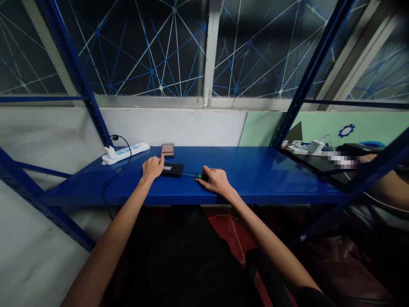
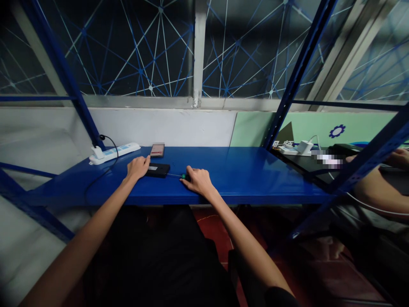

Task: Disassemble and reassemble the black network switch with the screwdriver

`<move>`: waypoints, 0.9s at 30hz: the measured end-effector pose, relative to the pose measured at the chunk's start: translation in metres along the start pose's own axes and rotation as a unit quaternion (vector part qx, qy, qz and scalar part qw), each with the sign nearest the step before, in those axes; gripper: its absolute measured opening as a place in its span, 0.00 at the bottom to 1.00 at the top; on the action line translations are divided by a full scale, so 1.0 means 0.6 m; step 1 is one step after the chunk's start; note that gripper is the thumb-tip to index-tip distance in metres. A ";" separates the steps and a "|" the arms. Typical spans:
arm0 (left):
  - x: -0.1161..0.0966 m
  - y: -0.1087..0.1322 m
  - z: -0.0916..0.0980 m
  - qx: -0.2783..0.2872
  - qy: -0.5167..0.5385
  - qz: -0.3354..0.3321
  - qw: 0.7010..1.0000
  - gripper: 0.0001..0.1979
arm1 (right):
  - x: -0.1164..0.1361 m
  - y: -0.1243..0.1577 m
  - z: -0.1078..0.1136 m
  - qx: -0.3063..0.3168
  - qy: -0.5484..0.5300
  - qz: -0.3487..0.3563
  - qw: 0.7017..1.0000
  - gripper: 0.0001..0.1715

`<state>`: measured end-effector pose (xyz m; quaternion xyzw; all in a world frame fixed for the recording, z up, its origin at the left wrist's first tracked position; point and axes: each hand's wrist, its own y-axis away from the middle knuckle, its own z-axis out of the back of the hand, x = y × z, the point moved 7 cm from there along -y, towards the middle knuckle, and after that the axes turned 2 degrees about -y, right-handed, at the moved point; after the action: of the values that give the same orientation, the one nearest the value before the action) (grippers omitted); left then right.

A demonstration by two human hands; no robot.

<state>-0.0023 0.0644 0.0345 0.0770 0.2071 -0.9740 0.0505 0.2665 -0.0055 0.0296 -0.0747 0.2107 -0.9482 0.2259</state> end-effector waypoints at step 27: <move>0.004 -0.002 -0.003 -0.004 0.003 0.008 1.000 0.31 | -0.002 0.002 0.007 -0.034 -0.021 0.028 0.999 0.20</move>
<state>-0.0048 0.0663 0.0331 0.0811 0.2104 -0.9725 0.0579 0.2687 -0.0074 0.0329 -0.0965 0.2404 -0.9317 0.2545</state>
